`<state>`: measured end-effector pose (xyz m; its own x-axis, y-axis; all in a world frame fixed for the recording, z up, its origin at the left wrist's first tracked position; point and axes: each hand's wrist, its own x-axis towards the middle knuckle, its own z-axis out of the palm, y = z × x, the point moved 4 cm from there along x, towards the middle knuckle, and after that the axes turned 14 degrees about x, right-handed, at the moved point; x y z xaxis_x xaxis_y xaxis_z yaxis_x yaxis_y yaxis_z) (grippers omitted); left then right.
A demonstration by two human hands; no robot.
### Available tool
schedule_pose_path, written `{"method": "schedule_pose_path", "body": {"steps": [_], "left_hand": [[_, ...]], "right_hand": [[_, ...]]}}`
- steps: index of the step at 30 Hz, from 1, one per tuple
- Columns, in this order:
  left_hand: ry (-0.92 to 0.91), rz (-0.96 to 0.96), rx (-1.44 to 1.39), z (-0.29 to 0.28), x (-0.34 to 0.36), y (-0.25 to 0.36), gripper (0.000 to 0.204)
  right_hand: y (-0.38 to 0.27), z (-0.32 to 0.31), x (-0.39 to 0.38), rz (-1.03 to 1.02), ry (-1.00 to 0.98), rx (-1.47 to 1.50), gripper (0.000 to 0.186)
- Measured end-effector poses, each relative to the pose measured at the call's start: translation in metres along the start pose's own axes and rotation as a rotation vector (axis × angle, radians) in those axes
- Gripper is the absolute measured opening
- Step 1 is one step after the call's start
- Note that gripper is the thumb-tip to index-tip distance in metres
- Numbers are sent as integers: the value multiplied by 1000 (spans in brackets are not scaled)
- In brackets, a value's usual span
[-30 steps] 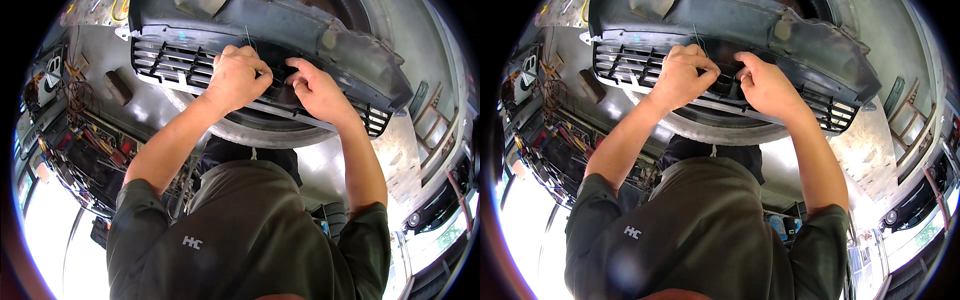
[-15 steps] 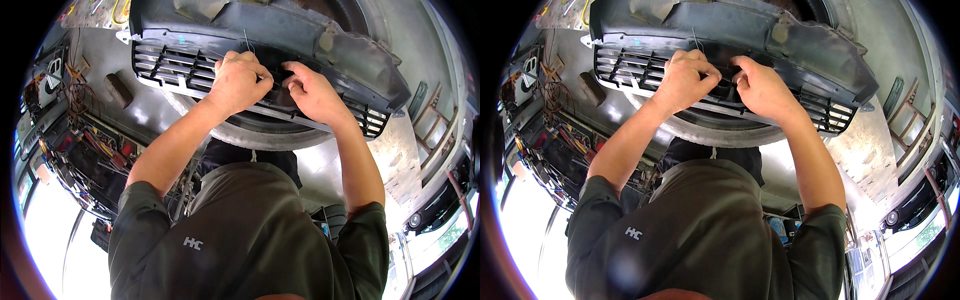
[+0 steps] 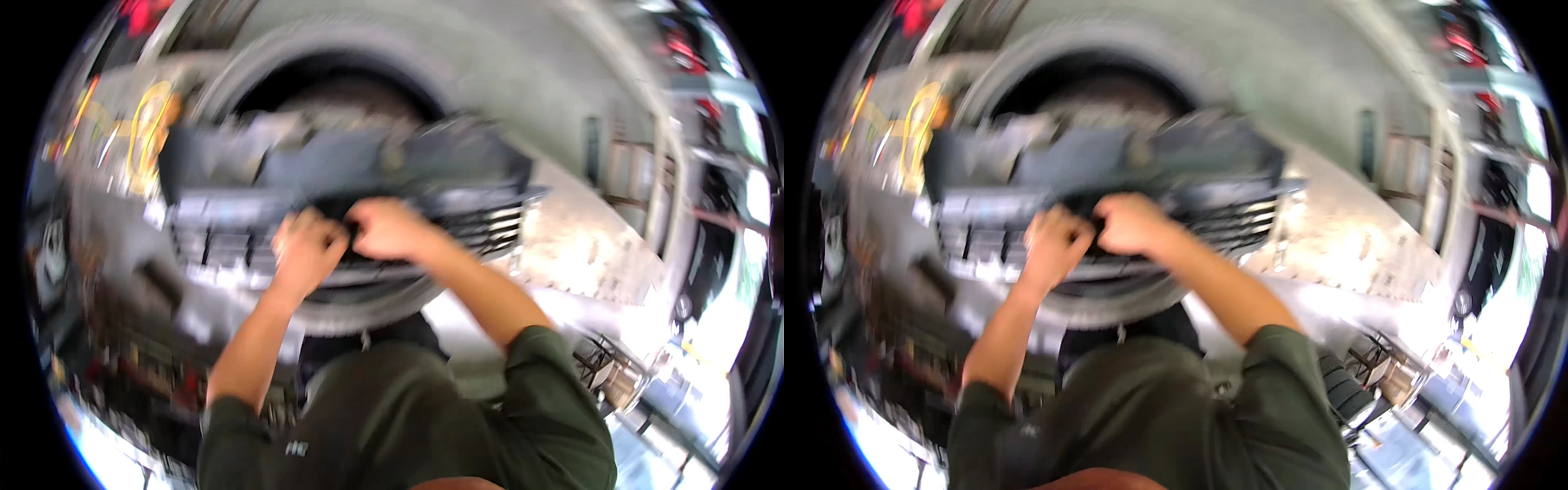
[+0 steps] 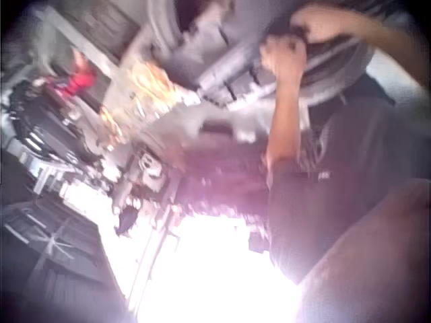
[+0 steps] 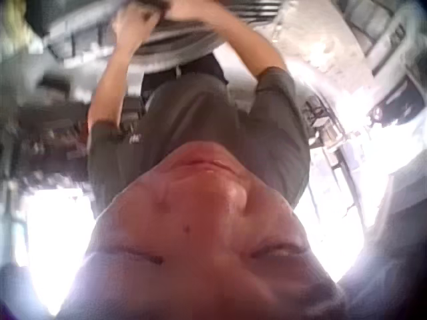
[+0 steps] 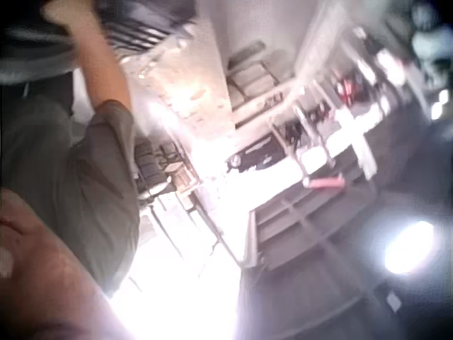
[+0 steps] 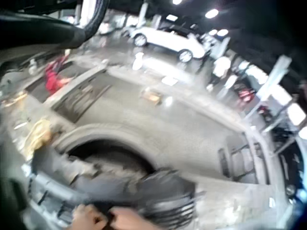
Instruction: The person threads a metal wire through a car grille, inserts the front emblem lock mechanism into place by hand, and secures the assembly to the grille using the wire.
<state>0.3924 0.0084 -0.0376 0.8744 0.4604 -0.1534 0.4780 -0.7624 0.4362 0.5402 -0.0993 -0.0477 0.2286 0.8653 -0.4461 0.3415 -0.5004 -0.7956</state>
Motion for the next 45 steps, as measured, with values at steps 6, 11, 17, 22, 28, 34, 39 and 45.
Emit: {"method": "schedule_pose_path", "body": {"steps": [6, 11, 17, 22, 28, 34, 39, 45], "left_hand": [[-58, -116, -56, -16, -7, -2, 9], [65, 18, -97, -23, -12, -14, 9], [-13, -5, -96, -11, -9, -18, 10], [-9, -20, -47, -10, -6, -7, 12], [4, 14, -32, -17, -4, -4, 11], [-122, -133, -362, -14, -19, -27, 16], [-287, -253, -354, -31, -3, -6, 26], [-182, -130, -265, -20, 26, 3, 26]], "right_hand": [[9, 7, 3, 110, -5, 65, 41], [3, 2, -1, 90, 43, 46, 35], [18, 14, 2, 81, 135, 69, 23], [21, 9, 2, 98, 188, 72, 15], [22, -2, -6, 45, 238, 136, 10], [12, -4, -29, -108, 341, 76, 6], [10, -31, -41, -28, 396, 41, 4], [14, -51, -48, -63, 423, 7, 3]]}}
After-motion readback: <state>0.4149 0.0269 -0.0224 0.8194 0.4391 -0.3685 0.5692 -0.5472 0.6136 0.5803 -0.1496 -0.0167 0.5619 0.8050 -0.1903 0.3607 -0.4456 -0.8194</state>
